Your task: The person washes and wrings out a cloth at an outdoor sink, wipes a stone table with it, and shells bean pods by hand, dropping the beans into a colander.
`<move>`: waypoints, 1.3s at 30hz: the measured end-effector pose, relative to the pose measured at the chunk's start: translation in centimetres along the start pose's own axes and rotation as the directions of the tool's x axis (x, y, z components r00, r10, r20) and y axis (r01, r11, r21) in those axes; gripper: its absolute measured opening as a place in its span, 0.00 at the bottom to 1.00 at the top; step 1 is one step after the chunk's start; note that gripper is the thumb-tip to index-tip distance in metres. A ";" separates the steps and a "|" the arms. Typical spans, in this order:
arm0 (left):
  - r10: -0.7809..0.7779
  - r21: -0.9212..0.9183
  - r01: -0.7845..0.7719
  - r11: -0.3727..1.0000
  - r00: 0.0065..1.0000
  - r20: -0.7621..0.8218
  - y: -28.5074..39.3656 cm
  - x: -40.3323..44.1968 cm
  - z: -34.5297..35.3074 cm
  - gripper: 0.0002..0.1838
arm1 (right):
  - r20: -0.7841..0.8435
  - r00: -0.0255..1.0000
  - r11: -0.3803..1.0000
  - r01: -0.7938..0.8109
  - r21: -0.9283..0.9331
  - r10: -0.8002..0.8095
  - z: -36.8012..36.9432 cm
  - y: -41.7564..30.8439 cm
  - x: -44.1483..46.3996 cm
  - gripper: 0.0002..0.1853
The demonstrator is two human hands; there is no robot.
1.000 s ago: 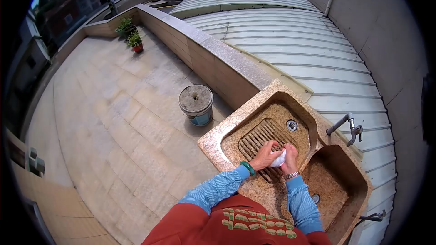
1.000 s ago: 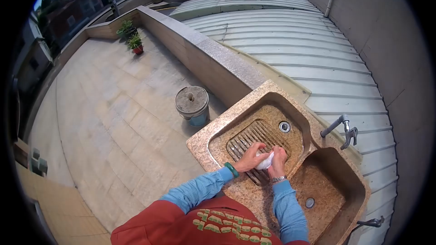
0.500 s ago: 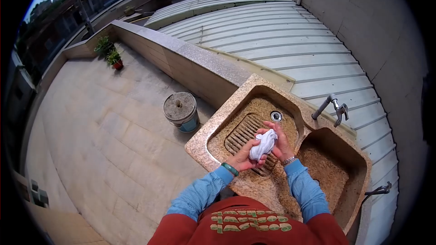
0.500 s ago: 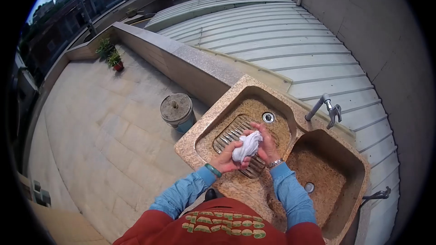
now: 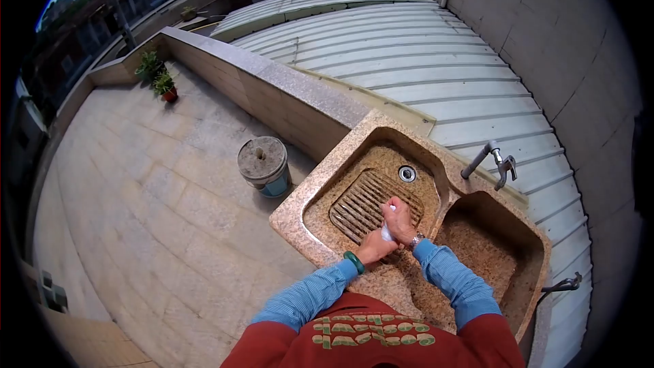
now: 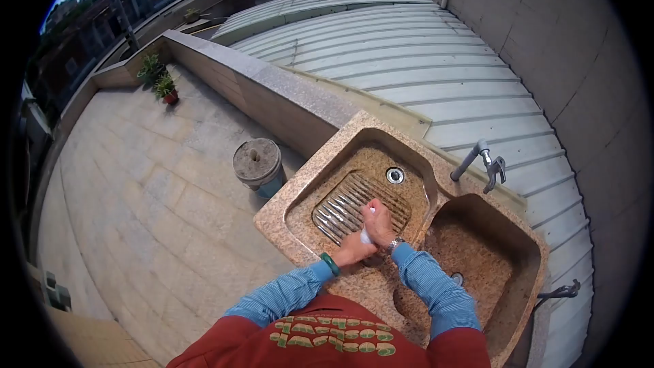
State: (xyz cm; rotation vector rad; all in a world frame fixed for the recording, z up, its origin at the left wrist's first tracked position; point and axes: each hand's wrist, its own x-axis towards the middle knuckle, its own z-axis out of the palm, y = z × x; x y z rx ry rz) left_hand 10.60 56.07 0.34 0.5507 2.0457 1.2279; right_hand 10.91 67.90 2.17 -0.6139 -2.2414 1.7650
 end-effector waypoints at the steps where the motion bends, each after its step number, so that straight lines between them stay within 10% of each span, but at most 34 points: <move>1: 0.043 0.088 -0.039 0.995 0.998 -0.047 0.5 -0.5 -0.3 0.26 | -0.051 0.997 0.992 0.052 -0.111 -0.058 0.3 0.6 0.0 0.09; 3: 0.051 -0.211 -0.036 0.977 0.997 0.064 -2.1 0.6 0.4 0.24 | 0.002 0.988 0.972 0.154 -0.176 -0.156 -0.6 1.8 0.9 0.10; 6: -0.067 -0.569 0.382 0.728 0.866 0.495 2.8 -1.3 -3.9 0.19 | 0.401 0.898 0.749 -0.389 0.536 0.180 -3.2 -3.3 0.7 0.33; 8: 0.117 -0.702 0.566 0.433 0.737 0.666 3.3 -1.3 -4.5 0.21 | 0.453 0.883 0.670 -0.412 0.617 0.126 -3.3 -5.5 0.7 0.38; 11: 0.325 -0.702 0.712 -0.008 0.666 0.672 3.2 -1.4 -3.8 0.24 | 0.544 0.838 0.528 -0.442 0.725 -0.046 -2.8 -5.0 0.6 0.36; 15: 0.403 -0.802 0.538 -0.261 0.815 0.416 4.0 -2.3 -3.4 0.28 | 0.285 0.953 0.664 -0.150 0.732 -0.099 -1.1 -7.4 -1.2 0.24; 17: 0.488 -0.779 0.578 -0.243 0.767 0.417 4.4 -2.8 -3.9 0.27 | 0.276 0.959 0.730 -0.142 0.669 -0.067 -1.3 -6.4 -0.4 0.16; 19: 0.204 -0.809 0.577 -0.115 0.810 0.549 3.6 -2.5 -3.2 0.19 | 0.276 0.961 0.794 -0.180 0.580 0.016 -0.5 -6.4 -0.3 0.11; 21: 0.123 -0.831 0.475 0.290 0.842 0.525 2.7 -2.3 -2.7 0.15 | 0.270 0.963 0.894 -0.120 0.432 -0.001 -0.4 -3.1 0.7 0.11; 27: -0.041 -0.704 0.156 0.693 0.983 0.178 -0.2 -2.0 0.3 0.09 | 0.158 0.987 1.000 0.030 0.000 -0.030 0.7 -0.3 -0.9 0.10; 31: 0.049 -0.806 0.334 0.489 0.912 0.407 2.3 -3.2 -3.7 0.12 | 0.352 0.936 0.893 -0.155 0.423 -0.004 -1.6 -5.8 -0.7 0.32; 37: 0.278 -0.776 0.631 -0.020 0.749 0.602 4.8 -4.5 -3.8 0.19 | 0.461 0.887 0.628 -0.355 0.693 -0.006 -0.9 -9.8 -2.5 0.34; 39: 0.338 -0.750 0.649 -0.126 0.739 0.583 4.3 -4.4 -3.0 0.18 | 0.505 0.795 0.654 -0.189 0.733 -0.337 -1.9 -7.1 -2.0 0.32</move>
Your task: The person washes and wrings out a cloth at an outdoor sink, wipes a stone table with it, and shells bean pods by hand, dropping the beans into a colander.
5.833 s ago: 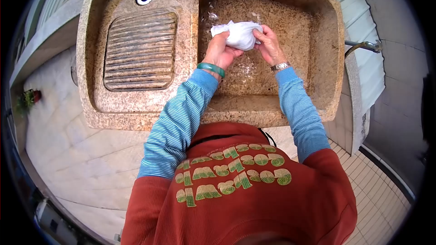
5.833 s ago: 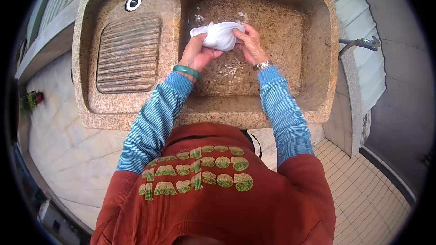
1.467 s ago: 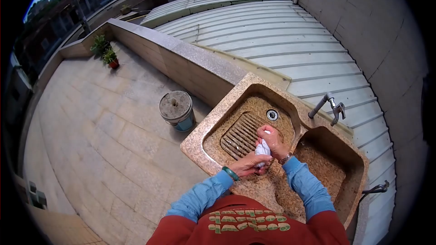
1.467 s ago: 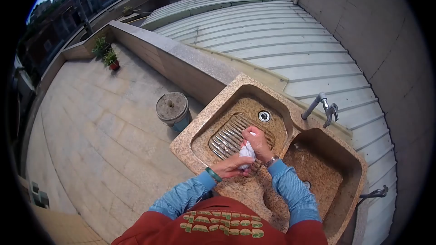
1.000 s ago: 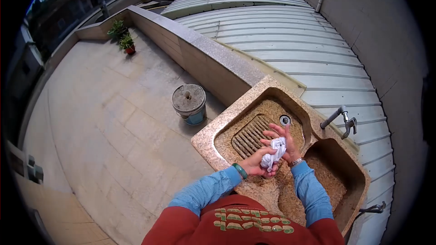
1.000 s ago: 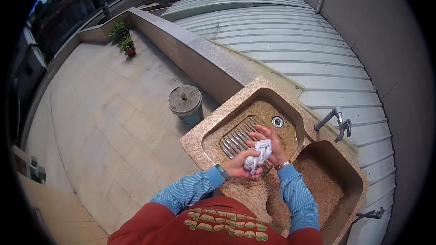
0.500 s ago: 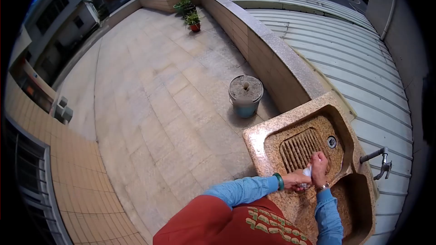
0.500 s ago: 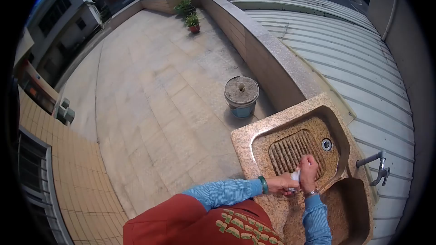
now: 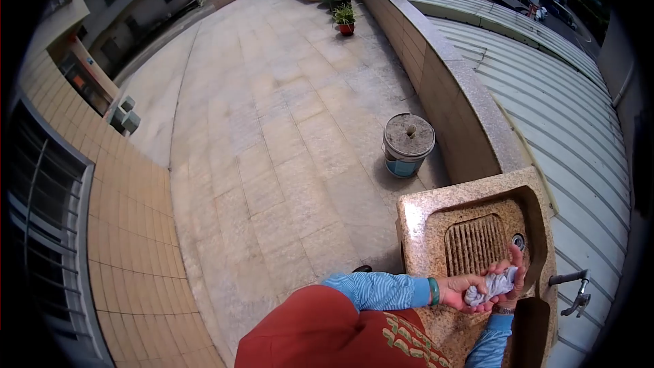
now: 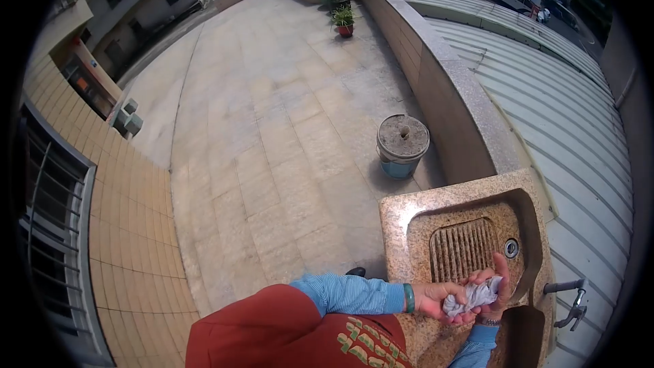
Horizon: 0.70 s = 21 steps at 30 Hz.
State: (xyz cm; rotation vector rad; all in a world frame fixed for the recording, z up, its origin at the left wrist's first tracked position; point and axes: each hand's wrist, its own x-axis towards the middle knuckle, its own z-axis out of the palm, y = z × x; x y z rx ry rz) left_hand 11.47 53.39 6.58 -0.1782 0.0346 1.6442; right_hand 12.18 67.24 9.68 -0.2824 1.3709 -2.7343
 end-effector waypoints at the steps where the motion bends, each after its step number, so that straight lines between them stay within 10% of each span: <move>1: -0.025 0.021 0.024 0.999 0.997 0.080 0.2 0.5 -0.9 0.16 | -0.051 0.998 1.000 -0.024 -0.014 0.023 -0.2 -0.2 0.2 0.25; 4: -0.031 0.192 0.019 0.981 0.998 0.060 0.7 0.3 -1.2 0.13 | -0.256 0.946 0.957 -0.245 -0.155 0.201 -1.2 -0.3 1.3 0.16; 6: 0.165 0.713 0.014 0.701 0.969 -0.181 1.2 0.7 -2.4 0.16 | -0.341 0.914 0.938 -0.294 -0.184 0.219 -1.6 1.2 1.7 0.12; 8: 0.291 0.783 0.045 0.620 0.914 -0.283 0.4 0.6 -1.9 0.16 | -0.466 0.872 0.862 -0.345 -0.371 0.148 -3.6 3.8 1.4 0.12; 9: 0.656 0.920 -0.122 0.373 0.735 -0.168 -0.6 1.8 -3.7 0.14 | -0.540 0.832 0.834 -0.383 -0.398 0.125 -4.7 5.0 1.3 0.13; 12: 0.922 0.966 -0.134 -0.220 0.295 0.251 -0.8 3.5 -7.1 0.11 | -0.564 0.823 0.823 -0.363 -0.436 0.065 -6.0 5.8 1.1 0.14; 14: 0.444 0.817 -0.032 0.576 0.851 -0.280 0.8 0.2 -2.6 0.12 | -0.418 0.904 0.856 -0.288 -0.429 0.095 -2.7 3.7 1.7 0.15; 18: -0.036 0.319 0.065 0.945 0.995 -0.096 1.8 0.4 -1.4 0.19 | -0.078 0.952 0.955 -0.296 0.002 0.296 -2.1 0.8 2.3 0.43; 21: -0.056 0.007 0.056 0.998 0.998 0.041 1.3 -0.3 0.3 0.24 | 0.147 0.976 0.969 -0.186 0.166 0.162 -0.6 0.6 2.6 0.49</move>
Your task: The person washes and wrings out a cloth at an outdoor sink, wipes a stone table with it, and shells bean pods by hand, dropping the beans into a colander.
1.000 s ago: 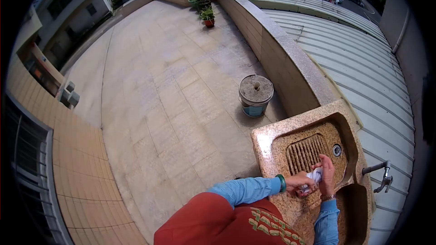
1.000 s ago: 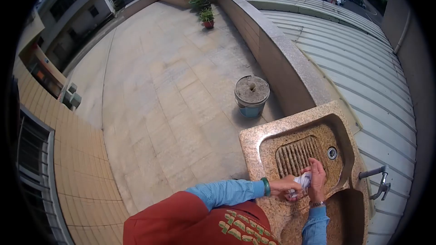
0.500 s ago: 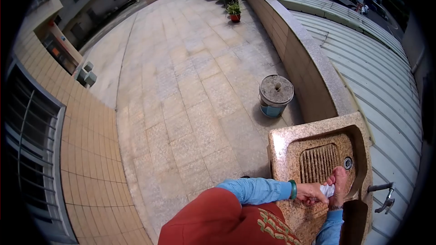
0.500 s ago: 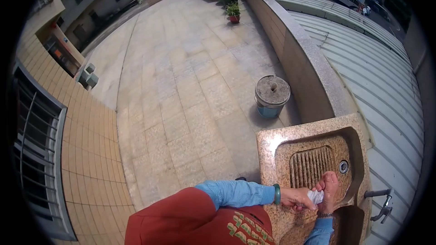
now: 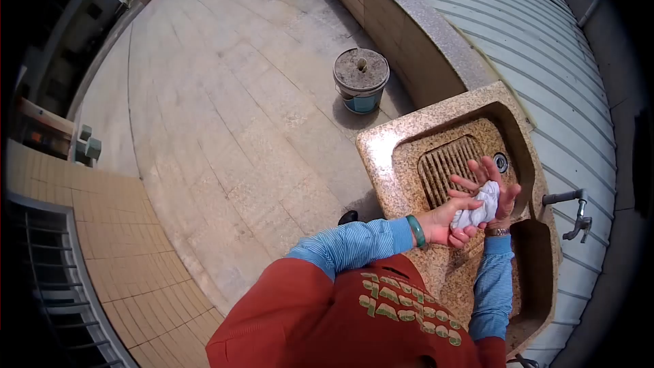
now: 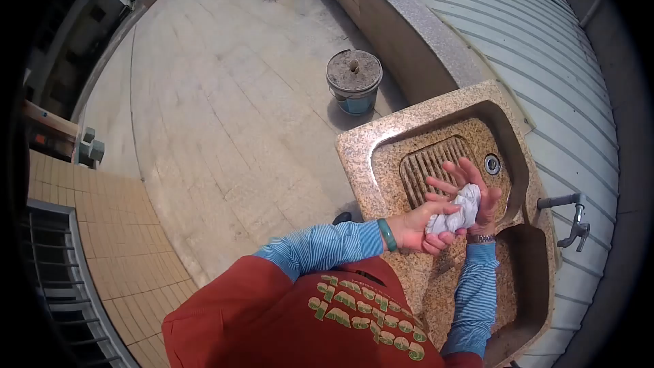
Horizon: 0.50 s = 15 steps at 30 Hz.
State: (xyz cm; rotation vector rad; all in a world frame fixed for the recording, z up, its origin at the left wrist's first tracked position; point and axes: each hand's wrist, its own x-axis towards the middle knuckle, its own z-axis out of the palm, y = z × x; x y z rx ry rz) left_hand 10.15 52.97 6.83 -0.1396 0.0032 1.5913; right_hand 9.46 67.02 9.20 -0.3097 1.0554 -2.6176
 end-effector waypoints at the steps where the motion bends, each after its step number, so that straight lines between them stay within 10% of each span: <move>1: 0.020 -0.042 -0.019 0.999 1.000 0.018 -0.2 0.0 0.1 0.27 | 0.050 0.998 0.999 0.035 -0.037 -0.033 0.5 -0.2 -0.1 0.50; 4: 0.038 -0.007 -0.037 0.999 0.987 0.158 0.0 -0.4 0.6 0.31 | 0.024 1.000 0.988 0.016 -0.151 -0.013 1.6 -1.7 -0.4 0.43; 7: 0.070 0.045 -0.078 0.996 0.987 0.144 0.4 -0.8 1.5 0.26 | -0.131 0.991 0.995 -0.031 -0.091 0.019 1.6 -2.4 -0.5 0.17; 15: 0.244 0.599 -0.027 0.801 0.928 -0.283 0.0 0.7 1.6 0.09 | -0.453 0.886 0.924 -0.251 -0.288 0.100 0.4 -1.3 -1.0 0.09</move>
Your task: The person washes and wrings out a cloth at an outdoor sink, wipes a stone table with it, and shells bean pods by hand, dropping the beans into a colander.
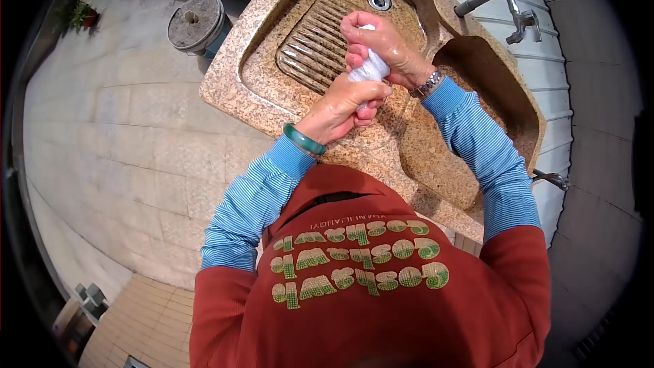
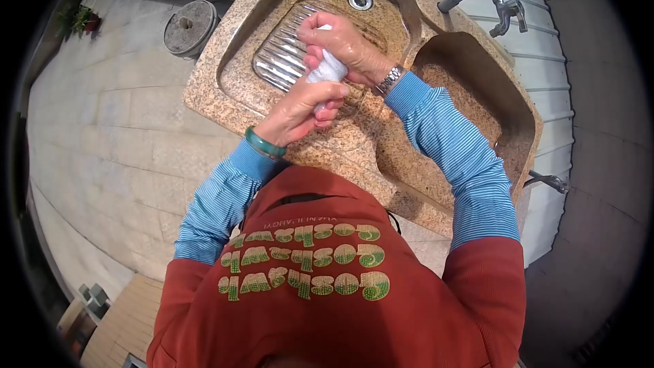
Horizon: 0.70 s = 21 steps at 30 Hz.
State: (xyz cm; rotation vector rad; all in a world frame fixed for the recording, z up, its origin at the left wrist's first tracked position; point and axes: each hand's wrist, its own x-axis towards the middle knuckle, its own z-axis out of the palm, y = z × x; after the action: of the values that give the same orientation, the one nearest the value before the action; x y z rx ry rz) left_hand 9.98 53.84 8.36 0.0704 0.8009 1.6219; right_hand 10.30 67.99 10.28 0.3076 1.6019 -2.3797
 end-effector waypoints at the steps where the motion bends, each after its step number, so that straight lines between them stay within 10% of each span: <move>1: -0.019 0.080 0.023 0.997 0.998 -0.060 -0.2 0.5 -0.2 0.11 | -0.052 0.999 1.000 0.002 -0.005 -0.002 -0.1 0.4 0.2 0.08; 6: 0.108 0.291 -0.040 0.956 0.969 -0.221 -2.4 4.9 -3.0 0.15 | -0.197 0.980 0.991 0.014 -0.133 -0.041 -1.6 2.4 2.1 0.08; 8: 0.481 0.737 -0.097 0.669 0.813 -0.329 -3.6 7.4 -4.6 0.19 | -0.391 0.912 0.969 0.028 -0.245 -0.126 -1.7 3.4 3.1 0.08; 14: 0.578 0.902 -0.018 0.431 0.773 -0.261 -2.7 6.3 -5.7 0.21 | -0.627 0.732 0.956 0.120 -0.267 -0.267 -1.0 6.1 3.8 0.08; 16: 0.120 0.490 0.011 0.872 0.964 -0.236 -1.8 4.5 -5.0 0.14 | -0.512 0.845 0.988 0.129 -0.089 -0.157 -0.7 5.0 2.3 0.09; 21: -0.192 -0.029 0.199 0.980 0.968 0.163 0.1 0.6 -2.6 0.15 | 0.045 0.993 0.994 0.111 0.021 -0.111 -2.8 2.0 -0.1 0.43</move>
State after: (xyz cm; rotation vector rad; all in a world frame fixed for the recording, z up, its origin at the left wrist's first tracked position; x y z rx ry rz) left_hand 8.48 53.14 6.23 0.0847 0.6276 1.4273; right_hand 11.17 69.87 7.53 0.1699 1.6167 -2.4660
